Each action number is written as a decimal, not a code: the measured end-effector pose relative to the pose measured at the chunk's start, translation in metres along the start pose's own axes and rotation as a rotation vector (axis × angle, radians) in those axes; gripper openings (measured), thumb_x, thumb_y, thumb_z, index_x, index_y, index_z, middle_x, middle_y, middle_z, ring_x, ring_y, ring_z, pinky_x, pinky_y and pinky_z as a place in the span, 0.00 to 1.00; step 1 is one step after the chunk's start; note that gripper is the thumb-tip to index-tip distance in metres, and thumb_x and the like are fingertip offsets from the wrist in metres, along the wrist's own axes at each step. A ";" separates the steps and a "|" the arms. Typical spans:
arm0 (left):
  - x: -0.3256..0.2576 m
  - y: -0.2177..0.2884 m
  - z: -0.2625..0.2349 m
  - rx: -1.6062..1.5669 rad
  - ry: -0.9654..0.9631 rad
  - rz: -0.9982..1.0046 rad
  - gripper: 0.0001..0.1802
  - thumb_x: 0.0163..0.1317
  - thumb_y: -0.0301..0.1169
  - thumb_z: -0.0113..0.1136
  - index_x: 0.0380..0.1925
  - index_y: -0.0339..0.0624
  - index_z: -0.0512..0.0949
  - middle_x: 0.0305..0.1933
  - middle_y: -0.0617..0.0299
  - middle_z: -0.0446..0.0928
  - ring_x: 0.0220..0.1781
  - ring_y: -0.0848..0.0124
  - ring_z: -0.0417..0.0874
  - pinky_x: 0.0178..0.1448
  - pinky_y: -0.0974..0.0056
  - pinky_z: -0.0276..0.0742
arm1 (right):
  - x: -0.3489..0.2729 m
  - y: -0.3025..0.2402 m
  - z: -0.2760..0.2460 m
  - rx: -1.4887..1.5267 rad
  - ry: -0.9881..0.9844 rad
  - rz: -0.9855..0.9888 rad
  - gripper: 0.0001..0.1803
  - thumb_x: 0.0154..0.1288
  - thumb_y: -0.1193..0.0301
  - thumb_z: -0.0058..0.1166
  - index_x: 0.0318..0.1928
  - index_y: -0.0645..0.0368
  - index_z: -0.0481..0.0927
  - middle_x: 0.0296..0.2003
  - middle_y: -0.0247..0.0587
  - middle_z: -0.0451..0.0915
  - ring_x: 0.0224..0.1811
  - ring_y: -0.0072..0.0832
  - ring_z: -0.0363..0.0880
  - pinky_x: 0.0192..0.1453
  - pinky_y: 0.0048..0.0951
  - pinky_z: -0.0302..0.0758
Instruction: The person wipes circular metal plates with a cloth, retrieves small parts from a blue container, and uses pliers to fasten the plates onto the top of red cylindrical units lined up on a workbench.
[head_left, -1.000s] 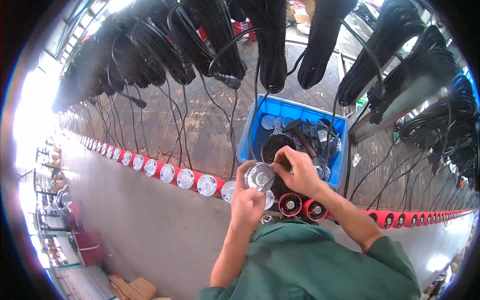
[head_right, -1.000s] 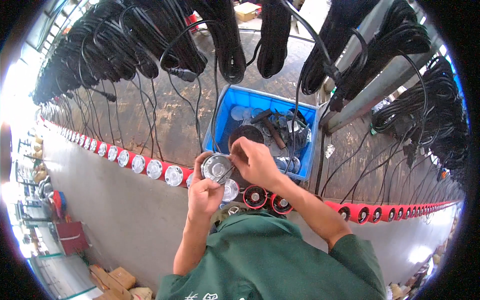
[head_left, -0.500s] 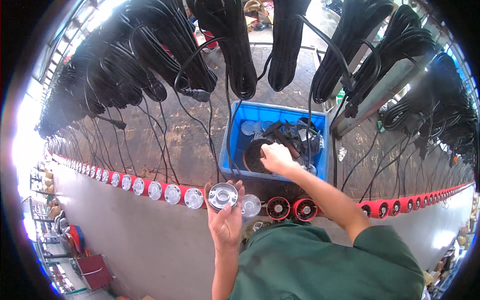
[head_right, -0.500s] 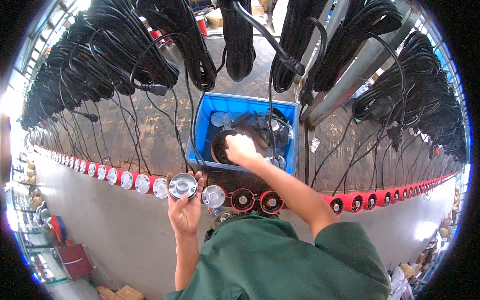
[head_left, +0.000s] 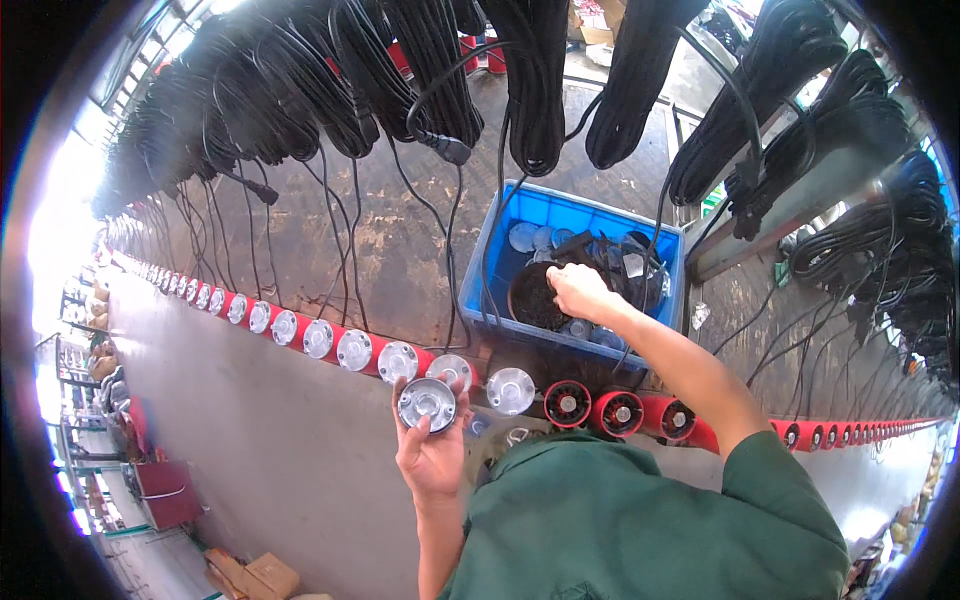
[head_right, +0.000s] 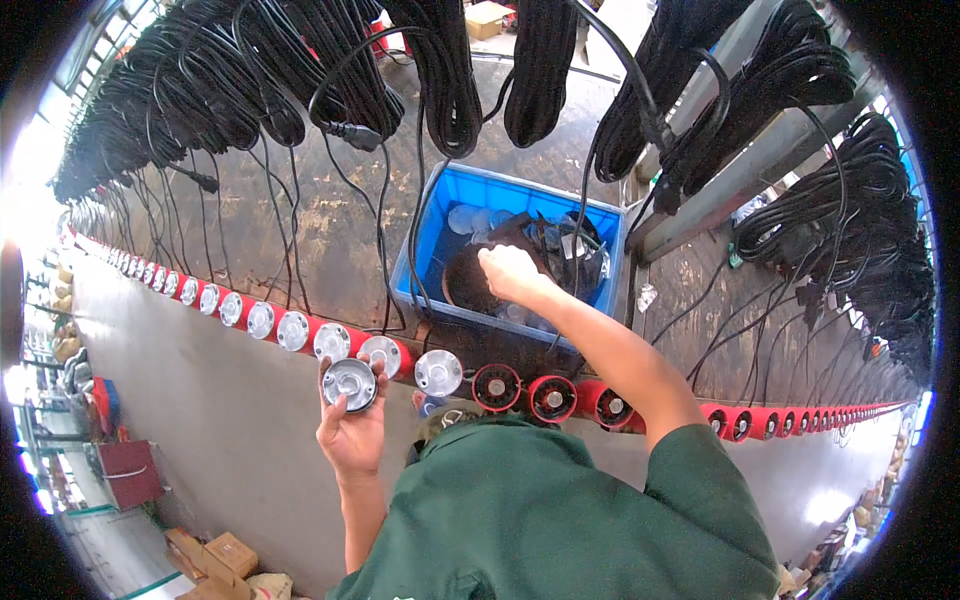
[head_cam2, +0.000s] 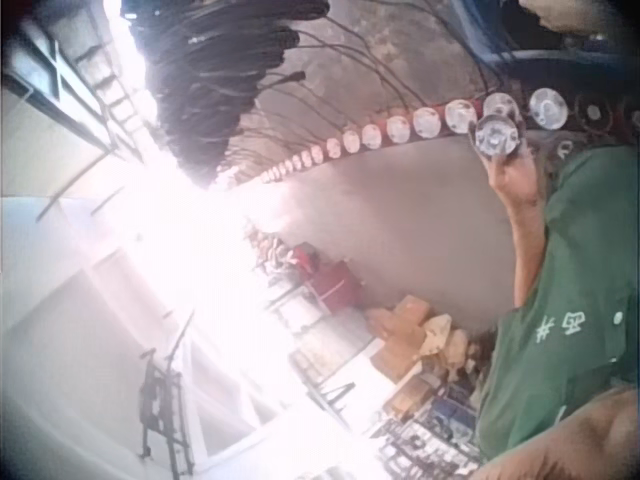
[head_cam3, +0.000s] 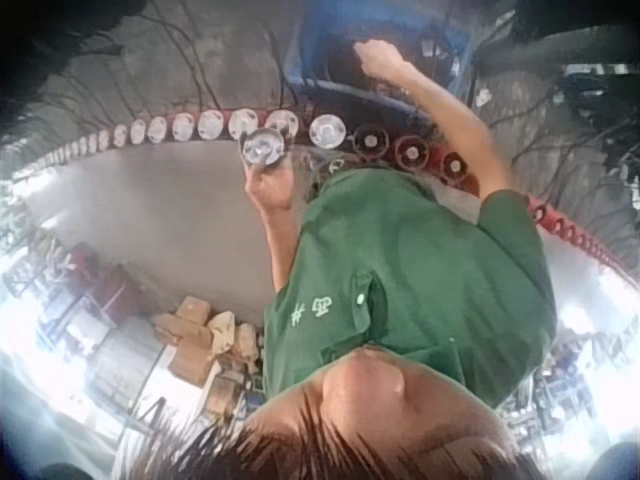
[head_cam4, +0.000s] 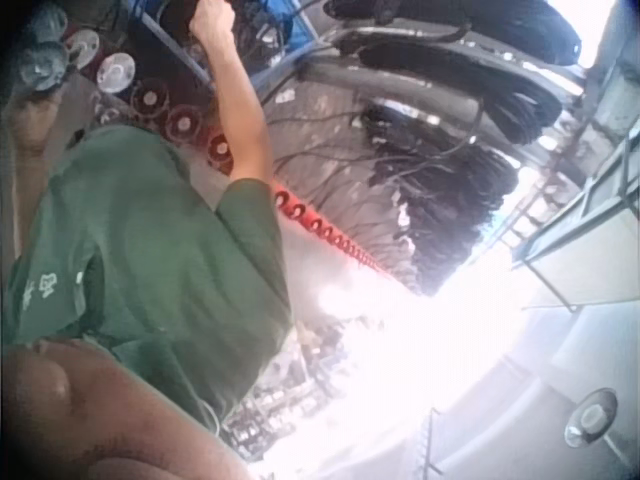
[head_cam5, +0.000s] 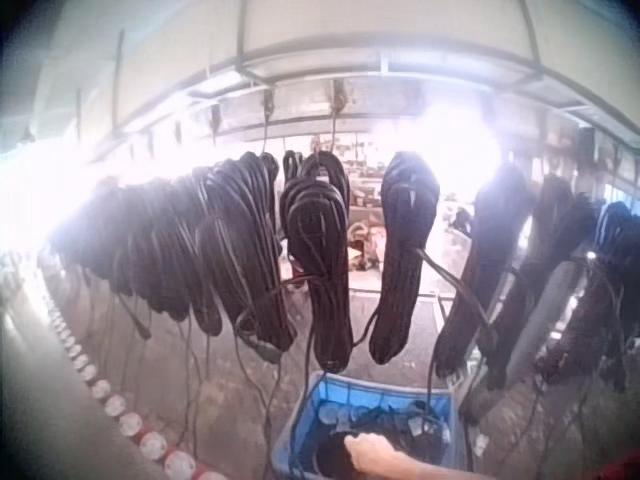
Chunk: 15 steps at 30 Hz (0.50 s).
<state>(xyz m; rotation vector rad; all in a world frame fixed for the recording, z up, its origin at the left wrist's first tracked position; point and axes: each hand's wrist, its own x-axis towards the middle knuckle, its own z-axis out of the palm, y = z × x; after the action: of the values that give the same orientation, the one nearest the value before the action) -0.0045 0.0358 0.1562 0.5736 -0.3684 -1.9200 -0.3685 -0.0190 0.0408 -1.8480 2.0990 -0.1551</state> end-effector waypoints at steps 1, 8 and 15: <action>-0.002 0.000 -0.002 -0.007 0.004 -0.014 0.39 0.67 0.24 0.61 0.79 0.50 0.66 0.74 0.36 0.72 0.75 0.36 0.74 0.80 0.38 0.69 | -0.004 0.003 -0.003 0.013 -0.005 -0.009 0.11 0.64 0.68 0.67 0.43 0.60 0.83 0.38 0.59 0.88 0.44 0.57 0.88 0.50 0.55 0.85; -0.004 -0.011 -0.007 -0.017 0.029 -0.102 0.38 0.67 0.25 0.60 0.78 0.51 0.68 0.73 0.36 0.73 0.74 0.35 0.75 0.77 0.37 0.72 | -0.024 0.007 -0.013 0.264 0.164 -0.032 0.11 0.66 0.66 0.68 0.42 0.60 0.86 0.37 0.53 0.90 0.42 0.52 0.89 0.48 0.49 0.84; -0.005 -0.012 -0.008 0.028 0.020 -0.116 0.38 0.66 0.27 0.61 0.78 0.51 0.68 0.74 0.36 0.73 0.74 0.35 0.75 0.74 0.38 0.75 | -0.044 0.007 -0.028 0.642 0.164 0.050 0.10 0.67 0.69 0.69 0.45 0.61 0.91 0.35 0.42 0.93 0.36 0.28 0.92 0.46 0.32 0.86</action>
<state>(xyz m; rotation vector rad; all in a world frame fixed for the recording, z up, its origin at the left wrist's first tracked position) -0.0073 0.0452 0.1448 0.6444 -0.3558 -2.0217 -0.3796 0.0217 0.0726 -1.4247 1.8801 -0.8796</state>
